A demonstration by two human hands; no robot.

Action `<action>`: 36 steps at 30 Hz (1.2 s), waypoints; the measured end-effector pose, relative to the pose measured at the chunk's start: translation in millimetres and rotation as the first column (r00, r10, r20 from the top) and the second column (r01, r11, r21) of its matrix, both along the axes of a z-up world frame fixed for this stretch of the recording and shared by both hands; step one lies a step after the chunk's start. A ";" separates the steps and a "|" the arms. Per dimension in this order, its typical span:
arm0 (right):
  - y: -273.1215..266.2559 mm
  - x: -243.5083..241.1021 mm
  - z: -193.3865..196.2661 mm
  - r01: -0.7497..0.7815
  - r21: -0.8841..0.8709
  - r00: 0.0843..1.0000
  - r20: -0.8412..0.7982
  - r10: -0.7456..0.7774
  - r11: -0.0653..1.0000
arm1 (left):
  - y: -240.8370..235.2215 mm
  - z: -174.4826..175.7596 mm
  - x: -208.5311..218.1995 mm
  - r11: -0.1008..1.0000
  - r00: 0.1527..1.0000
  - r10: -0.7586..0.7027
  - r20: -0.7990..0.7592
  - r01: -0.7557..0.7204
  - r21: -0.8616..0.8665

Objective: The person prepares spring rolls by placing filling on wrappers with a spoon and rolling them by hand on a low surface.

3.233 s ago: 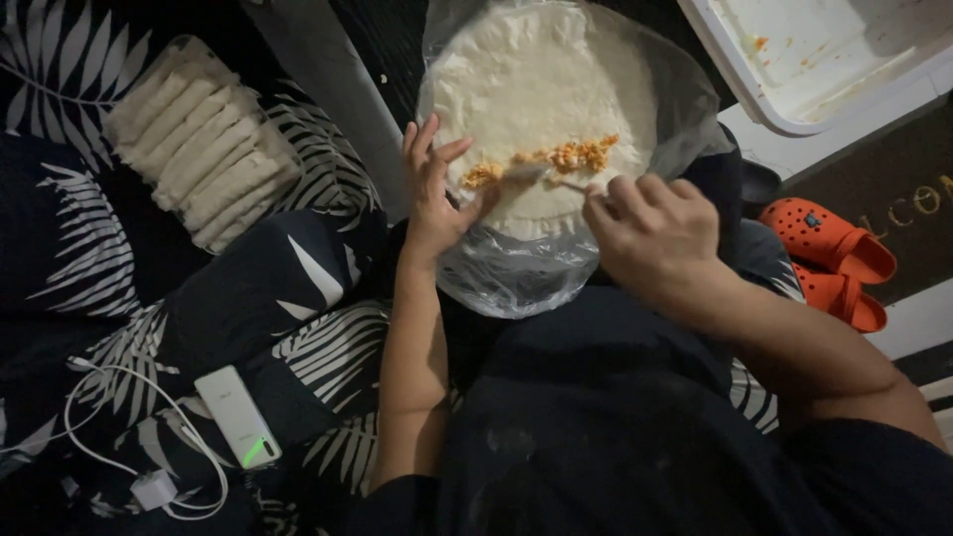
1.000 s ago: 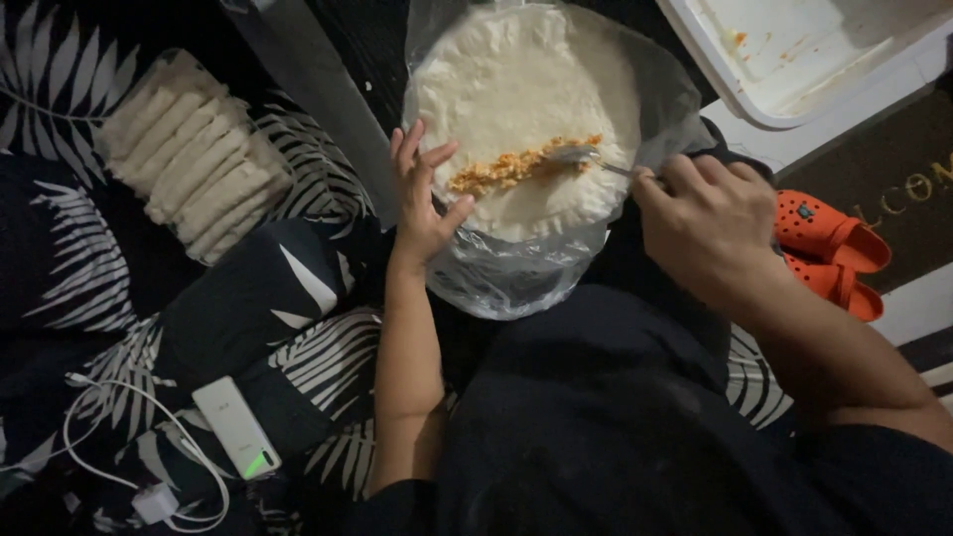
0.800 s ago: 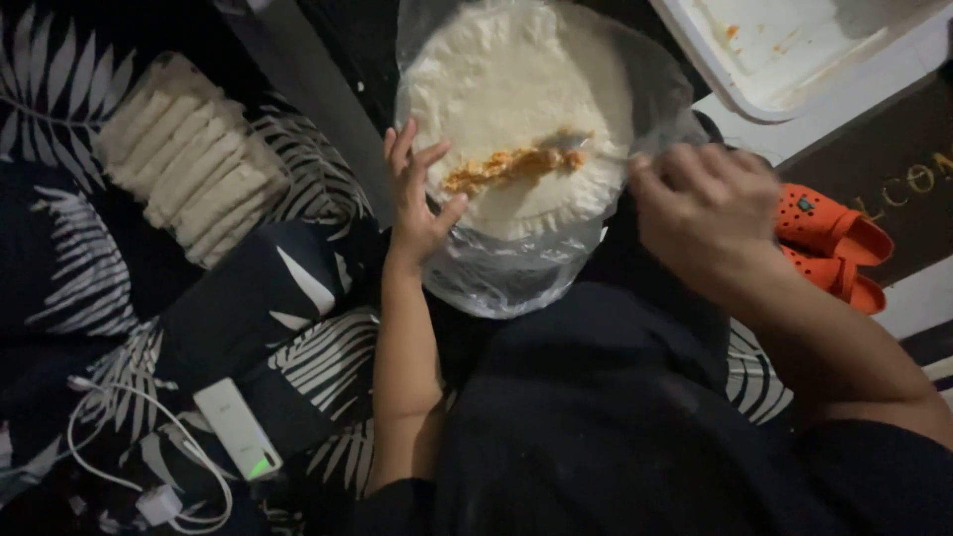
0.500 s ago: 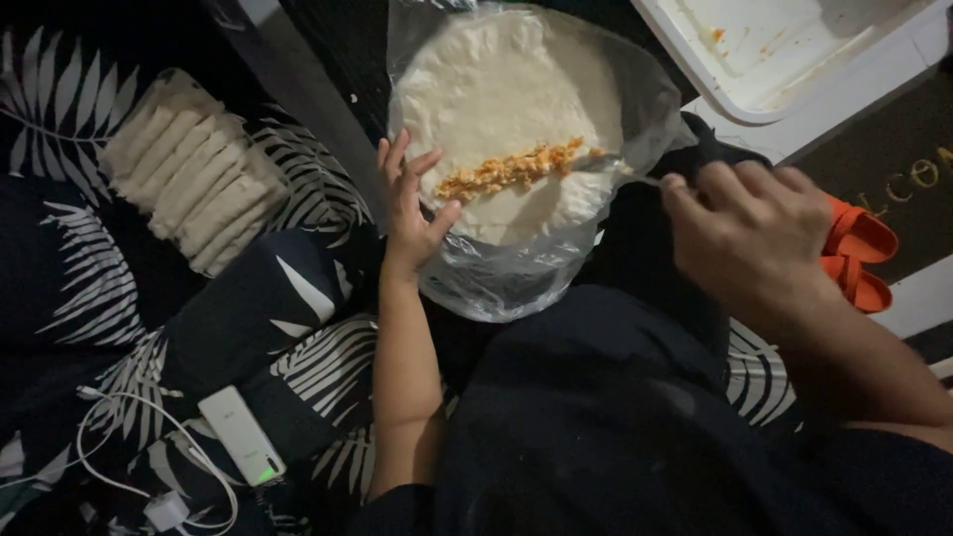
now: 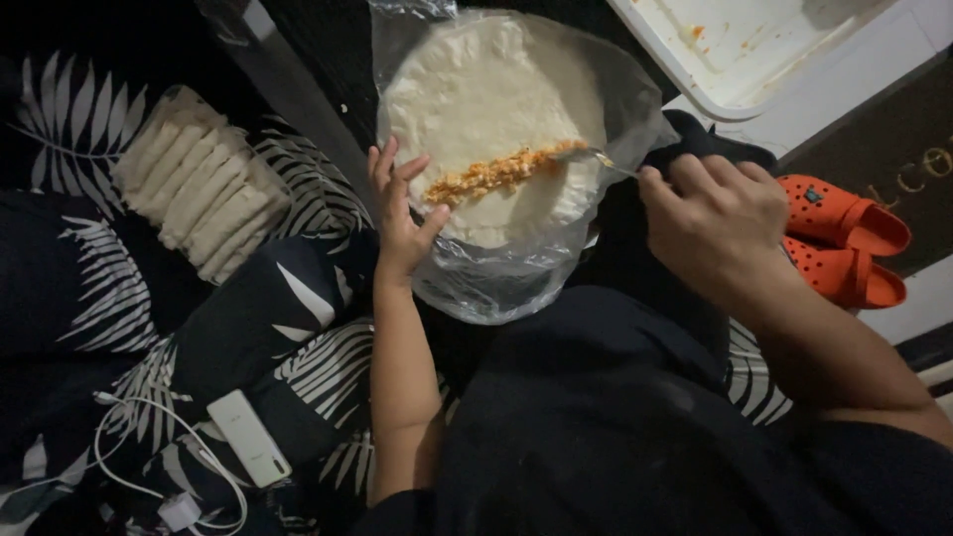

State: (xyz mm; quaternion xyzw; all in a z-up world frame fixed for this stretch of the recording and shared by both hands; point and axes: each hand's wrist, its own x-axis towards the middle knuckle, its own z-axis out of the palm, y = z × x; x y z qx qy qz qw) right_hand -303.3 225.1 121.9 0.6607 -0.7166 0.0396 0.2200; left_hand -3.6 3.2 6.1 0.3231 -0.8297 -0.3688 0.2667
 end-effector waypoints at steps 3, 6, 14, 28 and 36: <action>2.1 -1.1 7.3 0.029 -0.067 0.999 -0.034 -0.031 0.997 | 3.7 3.2 1.6 1.000 1.000 -0.003 0.016 0.002 0.018; -2.1 0.6 4.3 0.029 -0.105 0.999 -0.039 -0.033 0.994 | 0.0 1.9 -0.5 1.000 1.000 -0.011 -0.013 0.011 0.001; 5.7 8.1 -8.1 0.062 0.024 0.996 0.069 -0.063 0.998 | 0.4 -0.8 2.0 1.000 1.000 -0.003 -0.015 0.003 -0.003; -1.1 22.8 5.8 -0.054 -0.056 0.997 0.059 0.058 0.997 | -2.3 -5.9 4.5 0.999 1.000 -0.006 -0.008 0.005 -0.036; -14.2 41.9 -24.6 -0.081 -0.161 0.966 0.228 0.118 0.984 | -8.4 -28.5 5.9 1.000 0.994 0.003 -0.113 -0.004 -0.009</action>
